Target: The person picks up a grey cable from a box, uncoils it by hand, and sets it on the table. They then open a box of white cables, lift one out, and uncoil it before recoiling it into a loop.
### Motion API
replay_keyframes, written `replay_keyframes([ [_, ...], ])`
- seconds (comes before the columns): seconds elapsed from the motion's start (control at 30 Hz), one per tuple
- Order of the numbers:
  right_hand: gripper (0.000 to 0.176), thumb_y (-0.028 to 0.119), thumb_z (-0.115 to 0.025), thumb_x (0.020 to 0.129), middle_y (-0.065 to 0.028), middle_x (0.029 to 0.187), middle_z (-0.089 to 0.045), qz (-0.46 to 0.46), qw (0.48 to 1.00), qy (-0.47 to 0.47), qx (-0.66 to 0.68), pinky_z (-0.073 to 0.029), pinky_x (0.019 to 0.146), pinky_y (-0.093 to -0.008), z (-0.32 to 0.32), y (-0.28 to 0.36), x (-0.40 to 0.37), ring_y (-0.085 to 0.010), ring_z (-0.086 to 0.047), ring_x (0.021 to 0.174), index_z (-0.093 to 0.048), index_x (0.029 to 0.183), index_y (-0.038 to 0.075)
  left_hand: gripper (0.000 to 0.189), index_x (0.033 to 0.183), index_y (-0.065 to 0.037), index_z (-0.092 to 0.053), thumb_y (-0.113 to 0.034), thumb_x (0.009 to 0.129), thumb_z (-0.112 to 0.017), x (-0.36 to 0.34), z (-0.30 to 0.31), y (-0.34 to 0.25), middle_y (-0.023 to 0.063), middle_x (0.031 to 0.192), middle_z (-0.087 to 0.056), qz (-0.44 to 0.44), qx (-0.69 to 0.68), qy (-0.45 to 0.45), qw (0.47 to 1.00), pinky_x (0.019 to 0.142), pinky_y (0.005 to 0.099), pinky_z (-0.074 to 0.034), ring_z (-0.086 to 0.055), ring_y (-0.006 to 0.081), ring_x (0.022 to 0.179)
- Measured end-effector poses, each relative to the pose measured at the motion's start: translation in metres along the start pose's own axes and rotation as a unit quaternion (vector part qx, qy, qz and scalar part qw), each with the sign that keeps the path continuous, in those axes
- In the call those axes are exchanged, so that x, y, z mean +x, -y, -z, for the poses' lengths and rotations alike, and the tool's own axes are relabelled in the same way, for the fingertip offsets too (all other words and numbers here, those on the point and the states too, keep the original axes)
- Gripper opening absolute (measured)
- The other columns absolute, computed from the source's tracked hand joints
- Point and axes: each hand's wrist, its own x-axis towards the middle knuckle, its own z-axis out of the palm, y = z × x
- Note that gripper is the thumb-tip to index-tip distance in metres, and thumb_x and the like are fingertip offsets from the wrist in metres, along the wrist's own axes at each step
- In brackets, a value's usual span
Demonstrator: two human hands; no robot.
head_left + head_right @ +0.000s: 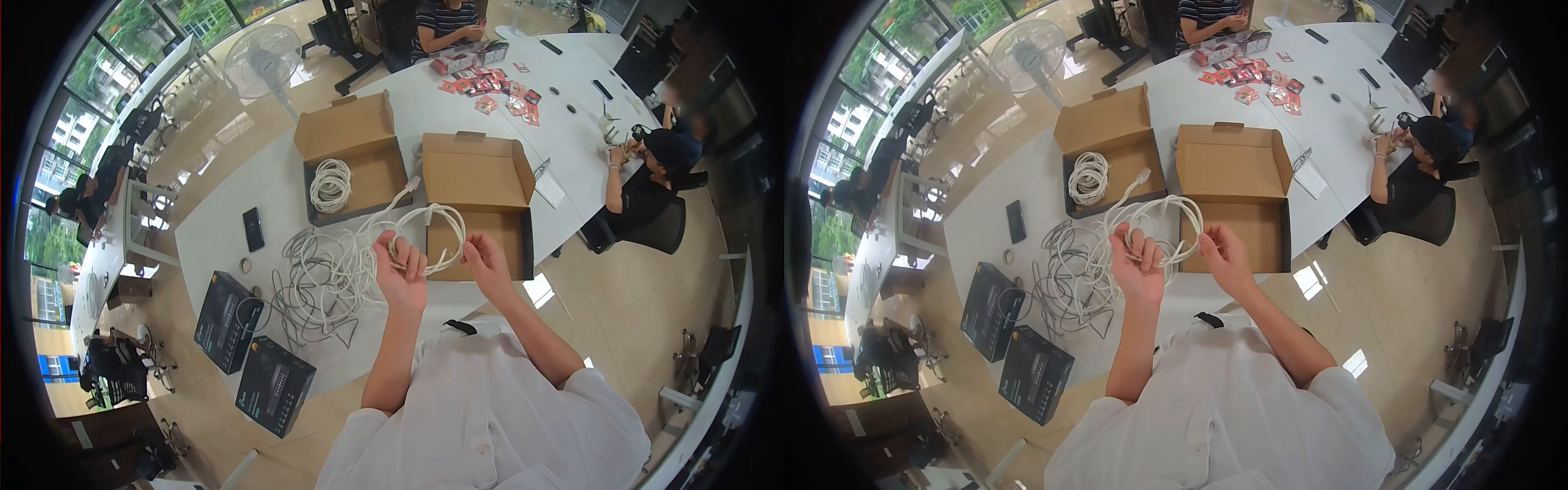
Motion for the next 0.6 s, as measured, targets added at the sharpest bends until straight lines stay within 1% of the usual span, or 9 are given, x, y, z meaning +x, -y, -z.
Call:
replay_keyframes([
  [0.1,0.017,0.019,-0.052,0.096,-0.001,0.091,-0.061,-0.156,0.983,0.054,0.078,-0.043,0.067,-0.0202,0.003,0.018,0.004,-0.0065,-0.055,0.076,-0.057,0.104,0.005,0.032,0.106,-0.012,-0.054,-0.036,0.101,-0.034,0.002,0.001,0.0,-0.0016,0.066,-0.034,0.029,-0.006,0.039,0.999,0.051,0.0252,-0.027,-0.029,0.0095,0.051],
  [0.17,0.019,0.022,-0.053,0.096,-0.0008,0.092,-0.063,-0.159,0.982,0.065,0.073,-0.042,0.067,-0.0206,0.009,0.013,0.006,-0.0069,-0.057,0.076,-0.058,0.104,0.006,0.031,0.105,-0.011,-0.053,-0.036,0.101,-0.035,0.002,-0.002,-0.002,0.0,0.069,-0.037,0.042,-0.016,0.057,0.997,0.053,0.0265,-0.029,-0.032,0.011,0.054],
  [0.2,0.02,0.024,-0.053,0.096,-0.0007,0.092,-0.064,-0.159,0.982,0.07,0.071,-0.042,0.066,-0.0208,0.011,0.012,0.007,-0.0071,-0.058,0.077,-0.058,0.104,0.007,0.032,0.104,-0.011,-0.053,-0.037,0.1,-0.035,0.002,-0.002,-0.003,0.0011,0.073,-0.04,0.049,-0.017,0.065,0.997,0.057,0.0276,-0.031,-0.035,0.0124,0.058],
  [0.27,0.019,0.023,-0.053,0.096,-0.0005,0.089,-0.064,-0.16,0.982,0.057,0.085,-0.042,0.065,-0.0207,0.014,0.013,0.008,-0.0066,-0.057,0.075,-0.058,0.104,0.006,0.032,0.103,-0.01,-0.052,-0.037,0.099,-0.036,0.002,0.0,-0.005,0.0032,0.081,-0.045,0.063,-0.019,0.08,0.995,0.064,0.0297,-0.035,-0.04,0.0151,0.065],
  [0.37,0.018,0.021,-0.051,0.097,-0.0005,0.085,-0.063,-0.166,0.977,0.033,0.126,-0.043,0.063,-0.0205,0.018,0.013,0.011,-0.0053,-0.054,0.071,-0.058,0.103,0.005,0.028,0.101,-0.011,-0.053,-0.037,0.098,-0.042,0.002,0.006,-0.003,0.0072,0.103,-0.054,0.058,0.076,0.023,0.995,0.079,0.0327,-0.04,-0.049,0.0173,0.085],
  [0.47,0.018,0.021,-0.05,0.097,-0.0007,0.082,-0.062,-0.161,0.972,0.012,0.17,-0.043,0.061,-0.0201,0.022,0.015,0.014,-0.0051,-0.052,0.067,-0.057,0.102,0.006,0.026,0.103,-0.011,-0.054,-0.035,0.098,-0.044,0.003,0.013,-0.005,0.0092,0.128,-0.051,0.081,0.119,0.048,0.988,0.094,0.0367,-0.038,-0.05,0.0201,0.109],
  [0.57,0.018,0.022,-0.049,0.098,-0.0007,0.08,-0.062,-0.142,0.973,-0.012,0.181,-0.043,0.06,-0.0197,0.027,0.018,0.017,-0.0049,-0.052,0.065,-0.057,0.101,0.006,0.023,0.105,-0.01,-0.055,-0.032,0.097,-0.049,0.003,0.021,-0.003,0.0085,0.139,-0.043,0.077,0.242,0.029,0.967,0.101,0.0378,-0.035,-0.044,0.0217,0.122],
  [0.6,0.018,0.022,-0.049,0.098,-0.0006,0.08,-0.062,-0.135,0.974,-0.02,0.18,-0.043,0.059,-0.0195,0.029,0.018,0.017,-0.0048,-0.052,0.065,-0.057,0.101,0.006,0.022,0.103,-0.009,-0.057,-0.029,0.097,-0.051,0.003,0.021,-0.004,0.0083,0.138,-0.044,0.066,0.27,0.028,0.96,0.101,0.0372,-0.035,-0.044,0.0207,0.122],
])
